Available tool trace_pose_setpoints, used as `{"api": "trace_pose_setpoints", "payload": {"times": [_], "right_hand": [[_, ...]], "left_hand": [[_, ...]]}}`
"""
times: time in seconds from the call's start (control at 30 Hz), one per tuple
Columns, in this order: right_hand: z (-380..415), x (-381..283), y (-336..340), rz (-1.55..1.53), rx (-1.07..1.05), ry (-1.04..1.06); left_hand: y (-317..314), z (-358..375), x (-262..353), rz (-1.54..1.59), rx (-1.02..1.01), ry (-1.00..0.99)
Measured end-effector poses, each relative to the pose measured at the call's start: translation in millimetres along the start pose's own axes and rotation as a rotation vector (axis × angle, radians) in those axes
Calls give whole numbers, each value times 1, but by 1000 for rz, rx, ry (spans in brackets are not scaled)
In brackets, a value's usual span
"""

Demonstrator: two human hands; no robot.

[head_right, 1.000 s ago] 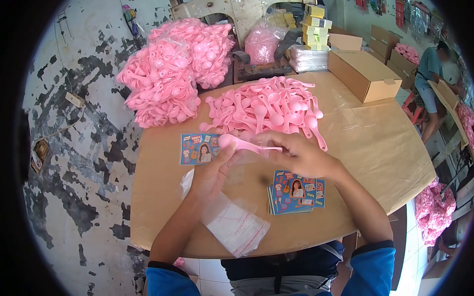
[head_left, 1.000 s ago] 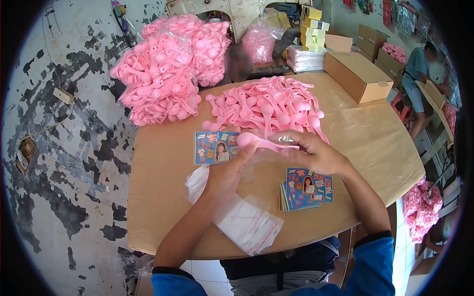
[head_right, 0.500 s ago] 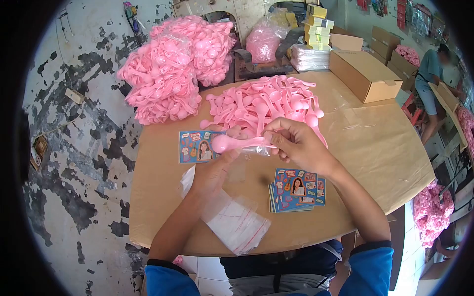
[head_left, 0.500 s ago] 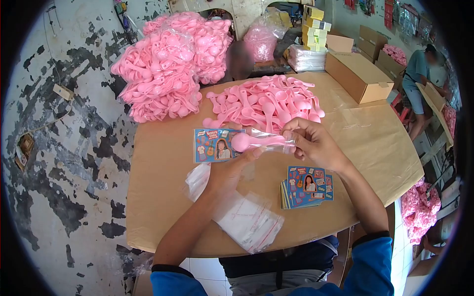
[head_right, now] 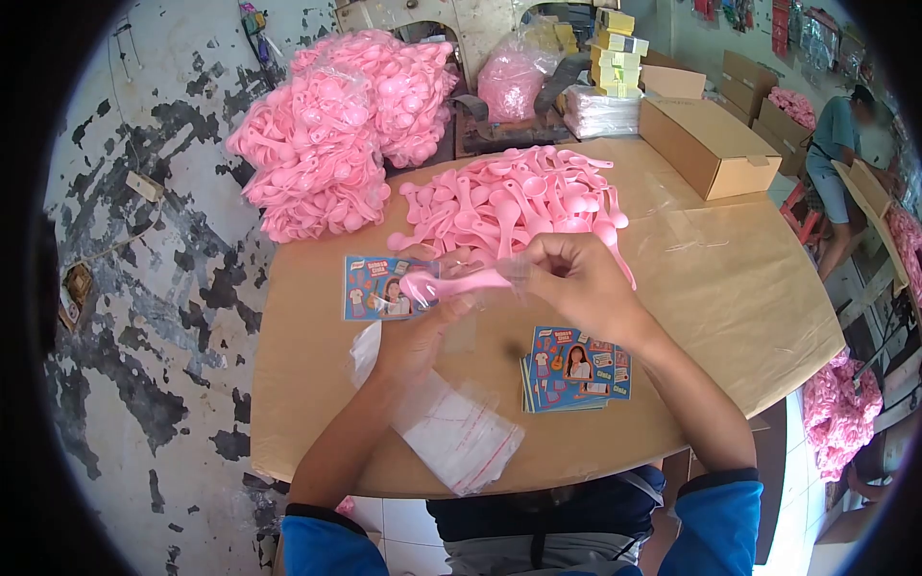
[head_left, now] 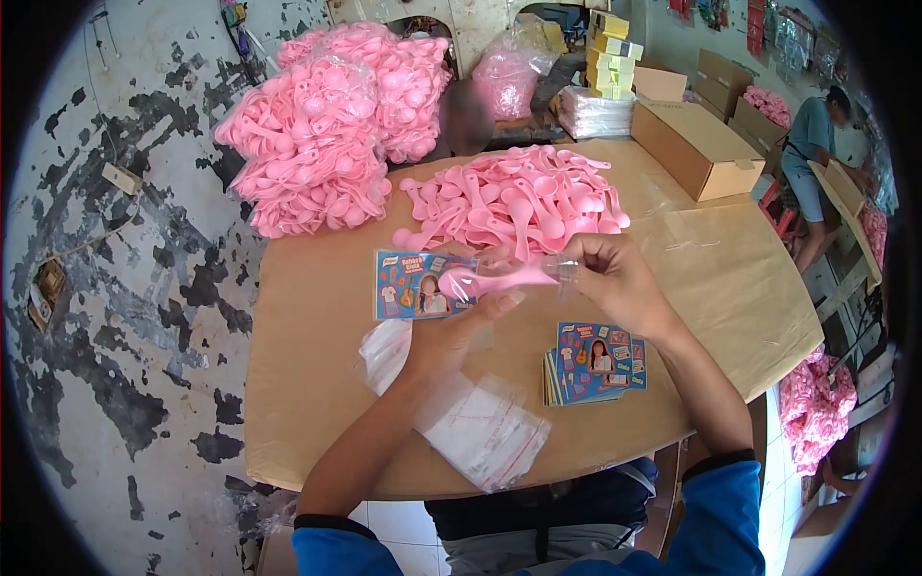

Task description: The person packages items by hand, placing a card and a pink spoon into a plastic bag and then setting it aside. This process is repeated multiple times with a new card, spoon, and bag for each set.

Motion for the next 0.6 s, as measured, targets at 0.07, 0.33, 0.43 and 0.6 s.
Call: {"api": "trace_pose_setpoints", "payload": {"times": [0.07, 0.33, 0.43, 0.6], "right_hand": [[1, 0, -7, -18, -36, -90], [11, -36, -23, 8, 135, 228], [14, -52, -20, 240, 113, 182], [1, -113, 16, 355, 219, 337]], "left_hand": [[-1, 4, -3, -37, 10, 23], [4, 1, -6, 115, 111, 85], [-2, 2, -7, 104, 59, 120], [-9, -6, -2, 220, -61, 118]]}}
Point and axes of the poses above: each hand's wrist, its own z-axis away from the middle knuckle, its own y-axis out of the back of the hand, x = y × z, the point moved 8 cm from there along -z, towards the middle knuckle, and after that the axes turned 5 degrees about -y, right-handed, at the moved point
